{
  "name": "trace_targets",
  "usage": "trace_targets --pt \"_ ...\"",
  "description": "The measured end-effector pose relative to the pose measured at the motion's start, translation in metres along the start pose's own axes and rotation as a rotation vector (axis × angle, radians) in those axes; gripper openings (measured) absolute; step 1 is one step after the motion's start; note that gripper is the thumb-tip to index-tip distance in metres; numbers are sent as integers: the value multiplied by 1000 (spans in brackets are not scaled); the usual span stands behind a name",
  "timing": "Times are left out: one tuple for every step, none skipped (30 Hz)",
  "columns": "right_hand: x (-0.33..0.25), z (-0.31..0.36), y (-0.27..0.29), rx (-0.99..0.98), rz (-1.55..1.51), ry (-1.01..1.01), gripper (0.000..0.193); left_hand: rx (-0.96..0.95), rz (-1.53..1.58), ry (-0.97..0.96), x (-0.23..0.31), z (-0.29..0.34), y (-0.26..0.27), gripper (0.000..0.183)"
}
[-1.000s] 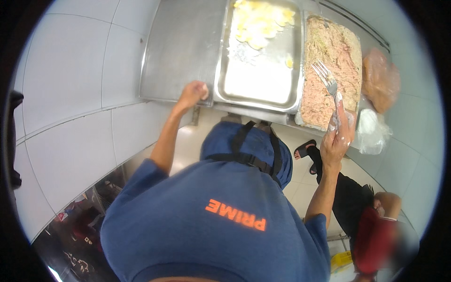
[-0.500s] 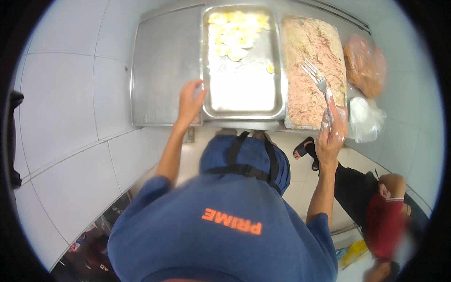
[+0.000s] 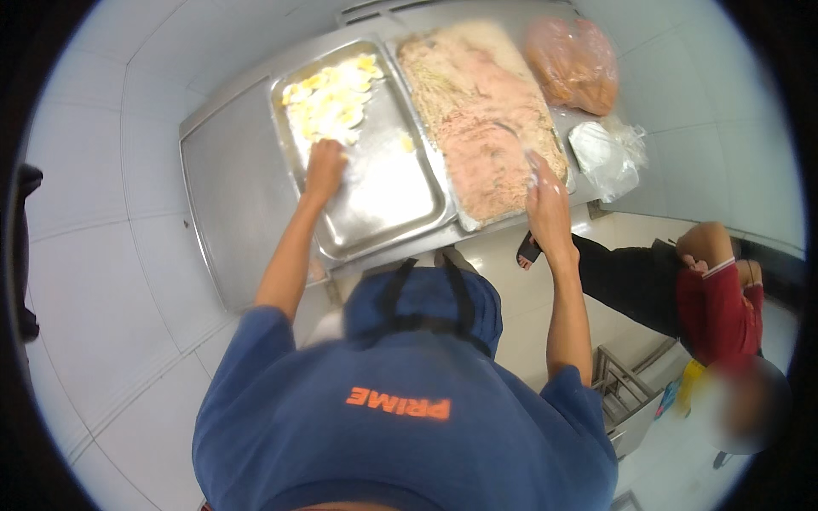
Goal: The person washes hands, walks to a stainless steel prep table, and assembles small food balls by scooping ground meat with a fork and wrapping it around sliced egg pieces. The person places the finished balls on a tray and repeats the process.
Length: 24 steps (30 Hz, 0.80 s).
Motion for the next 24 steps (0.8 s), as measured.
trace_targets --pt "17 -8 -15 -37 43 -34 51 0 14 33 1 1 2 24" --pt "32 -18 -32 -70 79 -44 48 -1 95 103 0 4 4 25" --pt "48 -28 -49 -97 115 -60 45 9 170 179 0 6 8 25" --pt "61 -39 -63 -84 161 -58 44 0 236 281 0 10 11 26" --pt "74 -49 -75 -65 206 -68 44 62 326 282 9 11 23 24" --pt "87 -58 -86 -50 253 -103 43 60 475 366 12 15 28 23" --pt "91 -65 -98 -72 223 -75 40 32 624 470 15 21 31 22" --pt "96 -70 -108 -97 193 -70 38 35 786 545 21 27 38 21" --pt "96 -73 -116 -133 151 -48 36 52 992 601 27 34 45 19" --pt "97 -75 -118 -129 152 -56 35 72 1078 669 31 42 53 20" --pt "96 -76 -119 -131 141 -47 34 87 1189 673 37 48 61 20" --pt "93 -77 -120 -145 130 -35 33 119 1291 691 42 55 69 20" --pt "90 -77 -118 -133 155 -34 34 135 1358 708 47 62 75 21" --pt "86 -78 -117 -130 180 -29 35 170 1417 736 51 68 80 21" --pt "86 -78 -114 -105 230 -75 37 206 1474 763 56 73 84 22" --pt "77 -79 -116 -118 177 -13 37 205 1509 744 65 74 87 22" --pt "72 -79 -116 -108 151 -5 37 203 1543 722 75 74 90 23" --pt "64 -79 -117 -113 113 30 37 206 1570 711 83 73 91 24" --pt "66 -78 -119 -151 106 -23 39 216 1592 702 90 73 93 23" --pt "66 -75 -123 -209 84 -54 41 229 1601 712 95 73 93 23" --pt "61 -72 -124 -259 42 -39 43 245 1610 721 98 73 93 23" --pt "60 -68 -120 -260 17 -59 45 224 1640 699 103 71 91 23" --pt "54 -63 -114 -252 -27 -34 47 204 1671 676 107 68 90 23" --pt "53 -56 -107 -261 -45 -75 49 187 1718 630 112 65 89 23"
Point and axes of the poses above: each hand's wrist, its own z-axis away from the middle knuckle, its own y-axis out of the back of the hand, x = y × z, the point moved 9 cm from there along -z, towards the middle knuckle, and after that the axes turned 10 degrees about z, right-handed, at the moved point
